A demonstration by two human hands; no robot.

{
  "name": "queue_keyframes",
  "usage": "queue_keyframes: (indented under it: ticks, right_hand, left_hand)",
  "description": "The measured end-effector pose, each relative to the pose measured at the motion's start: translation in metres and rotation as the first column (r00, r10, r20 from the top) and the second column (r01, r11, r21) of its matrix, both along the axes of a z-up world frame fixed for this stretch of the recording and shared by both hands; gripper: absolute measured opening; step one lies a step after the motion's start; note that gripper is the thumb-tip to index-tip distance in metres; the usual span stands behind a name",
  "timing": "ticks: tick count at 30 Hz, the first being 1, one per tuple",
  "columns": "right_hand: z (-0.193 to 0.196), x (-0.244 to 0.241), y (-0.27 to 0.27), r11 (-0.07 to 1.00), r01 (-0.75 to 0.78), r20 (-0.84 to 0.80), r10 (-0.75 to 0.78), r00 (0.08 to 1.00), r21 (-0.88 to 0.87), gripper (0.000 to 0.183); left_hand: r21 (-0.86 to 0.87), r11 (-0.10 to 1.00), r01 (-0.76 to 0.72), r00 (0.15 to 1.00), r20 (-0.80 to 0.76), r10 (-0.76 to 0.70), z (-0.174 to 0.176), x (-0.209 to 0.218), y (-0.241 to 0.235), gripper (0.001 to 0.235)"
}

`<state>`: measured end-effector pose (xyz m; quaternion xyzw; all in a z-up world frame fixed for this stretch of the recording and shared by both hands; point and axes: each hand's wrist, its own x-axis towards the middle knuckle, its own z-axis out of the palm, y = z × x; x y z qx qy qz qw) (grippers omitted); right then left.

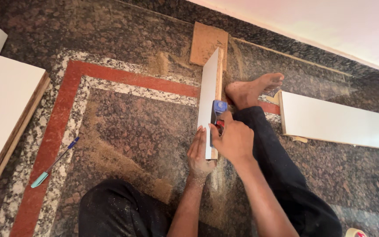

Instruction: The person sits on the floor and sands the edges of a long, white-painted wooden plank using a sanding block. The plank is propped against a small wooden block for stability. The person repeatedly sands the same edge, occasionally flipping the plank to work on the opposite side.

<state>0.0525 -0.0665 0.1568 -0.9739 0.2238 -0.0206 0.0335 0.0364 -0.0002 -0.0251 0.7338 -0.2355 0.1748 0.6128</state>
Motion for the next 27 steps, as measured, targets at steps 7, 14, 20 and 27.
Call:
queue_keyframes:
  ticks: [7,14,20,27]
  right_hand:
    - [-0.012,0.003,0.003,0.997,0.074,0.087,-0.071,0.994,-0.033,0.037]
    - [-0.001,-0.017,0.01,1.0,0.025,0.098,-0.024,0.995,-0.006,0.029]
    - [-0.007,-0.046,0.026,0.998,-0.064,0.131,0.063,0.989,0.0,0.028]
    - [-0.008,-0.033,0.027,0.994,-0.085,0.114,0.093,0.989,-0.071,0.032]
  left_hand:
    - [0.002,1.0,-0.005,1.0,-0.002,0.005,0.005,-0.003,0.002,0.06]
    - [-0.002,1.0,-0.017,1.0,0.018,0.017,0.004,-0.001,0.002,0.058]
    - [-0.053,0.999,-0.012,0.999,-0.032,0.011,-0.003,-0.004,0.001,0.044]
    - [-0.024,0.998,-0.063,0.976,0.209,0.067,-0.008,0.0,-0.003,0.031]
